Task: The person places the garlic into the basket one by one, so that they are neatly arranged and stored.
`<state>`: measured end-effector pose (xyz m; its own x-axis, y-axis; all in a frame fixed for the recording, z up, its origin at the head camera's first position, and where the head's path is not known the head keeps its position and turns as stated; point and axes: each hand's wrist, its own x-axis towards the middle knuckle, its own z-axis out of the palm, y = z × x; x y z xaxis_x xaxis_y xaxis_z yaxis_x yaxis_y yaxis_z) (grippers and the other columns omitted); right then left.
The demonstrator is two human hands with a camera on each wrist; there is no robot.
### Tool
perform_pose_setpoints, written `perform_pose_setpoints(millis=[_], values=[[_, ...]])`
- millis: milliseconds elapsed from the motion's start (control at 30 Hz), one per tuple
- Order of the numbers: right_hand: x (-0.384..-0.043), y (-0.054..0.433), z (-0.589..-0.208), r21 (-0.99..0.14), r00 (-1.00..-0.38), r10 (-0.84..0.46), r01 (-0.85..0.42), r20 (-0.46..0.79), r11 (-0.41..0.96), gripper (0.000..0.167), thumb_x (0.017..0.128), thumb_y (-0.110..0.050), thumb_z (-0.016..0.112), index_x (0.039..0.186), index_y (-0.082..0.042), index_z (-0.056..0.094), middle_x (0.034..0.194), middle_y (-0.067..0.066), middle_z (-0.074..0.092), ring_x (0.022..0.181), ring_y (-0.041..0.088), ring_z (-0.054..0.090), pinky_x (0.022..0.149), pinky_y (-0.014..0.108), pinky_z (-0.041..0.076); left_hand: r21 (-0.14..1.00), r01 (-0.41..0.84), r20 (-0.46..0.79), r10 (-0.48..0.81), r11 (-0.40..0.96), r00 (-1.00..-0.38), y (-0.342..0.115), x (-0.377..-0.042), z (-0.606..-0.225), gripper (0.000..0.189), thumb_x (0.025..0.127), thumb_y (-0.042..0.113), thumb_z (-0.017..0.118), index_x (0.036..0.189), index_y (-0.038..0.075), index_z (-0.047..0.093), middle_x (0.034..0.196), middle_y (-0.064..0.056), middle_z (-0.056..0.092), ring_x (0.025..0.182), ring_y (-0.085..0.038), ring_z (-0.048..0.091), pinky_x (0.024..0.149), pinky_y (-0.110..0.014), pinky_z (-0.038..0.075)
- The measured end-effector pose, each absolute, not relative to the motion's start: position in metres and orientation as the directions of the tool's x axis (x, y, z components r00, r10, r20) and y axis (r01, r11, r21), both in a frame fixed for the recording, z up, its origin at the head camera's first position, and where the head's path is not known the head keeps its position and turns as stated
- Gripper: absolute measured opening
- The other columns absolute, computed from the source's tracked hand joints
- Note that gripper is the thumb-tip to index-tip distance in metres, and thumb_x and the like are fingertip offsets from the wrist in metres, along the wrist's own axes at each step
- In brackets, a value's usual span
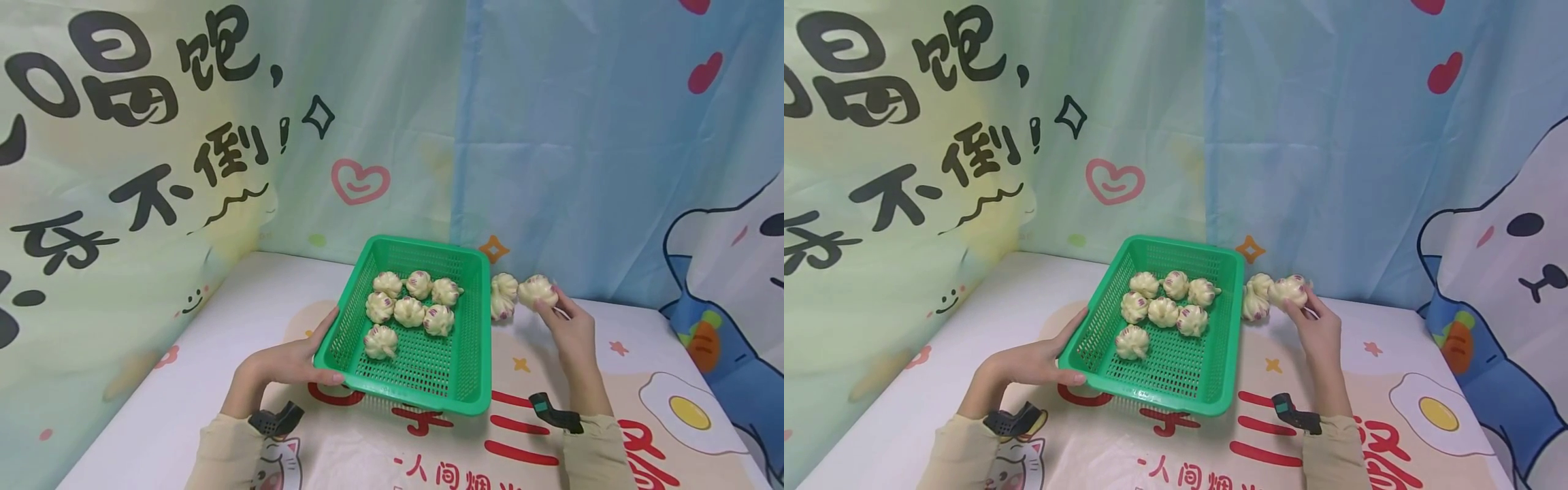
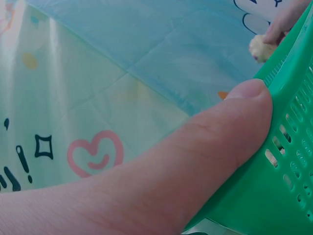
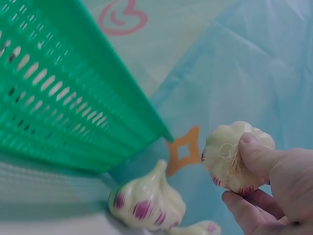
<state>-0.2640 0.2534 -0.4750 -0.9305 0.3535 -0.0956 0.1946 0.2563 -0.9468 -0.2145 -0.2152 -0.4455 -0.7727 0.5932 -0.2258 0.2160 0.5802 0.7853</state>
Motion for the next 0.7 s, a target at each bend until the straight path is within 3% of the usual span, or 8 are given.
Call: perform_pose_setpoints(millis=[367,533,700], values=[[-0.253,0.243,-0.454,-0.934,-0.968,0.249,0.102,-0.015,0.342,0.074,0.091,-0.056,0.05,0.152,-0.026,0.02,0.149,0.014,0.036,0.131,0.026,0.043,0.102,0.037,0.037,0.781,0.214,-0.232,0.59,0.587,-0.774,-0.216,-0.215,-0.446,0.117,0.081,0.047,0.072,0.15,0.028,-0.021,0.146,-0.015,0.04,0.098,-0.014,0.057,0.097,-0.039,0.039],[-0.248,0.237,-0.445,-0.937,-0.982,0.19,0.072,-0.006,0.342,0.075,0.091,-0.054,0.05,0.152,-0.024,0.019,0.152,0.014,0.031,0.125,0.015,0.048,0.099,0.031,0.039,0.771,0.212,-0.24,0.581,0.601,-0.778,-0.216,-0.215,-0.446,0.117,0.08,0.049,0.072,0.15,0.029,-0.02,0.137,-0.014,0.05,0.095,-0.014,0.058,0.097,-0.039,0.039],[-0.245,0.231,-0.438,-0.932,-0.991,0.134,0.038,0.011,0.36,0.075,0.092,-0.053,0.05,0.152,-0.021,0.019,0.154,0.014,0.028,0.128,0.02,0.047,0.096,0.028,0.039,0.775,0.201,-0.245,0.578,0.599,-0.778,-0.216,-0.215,-0.446,0.117,0.08,0.048,0.072,0.149,0.031,-0.021,0.137,-0.013,0.051,0.098,-0.014,0.058,0.099,-0.041,0.038]])
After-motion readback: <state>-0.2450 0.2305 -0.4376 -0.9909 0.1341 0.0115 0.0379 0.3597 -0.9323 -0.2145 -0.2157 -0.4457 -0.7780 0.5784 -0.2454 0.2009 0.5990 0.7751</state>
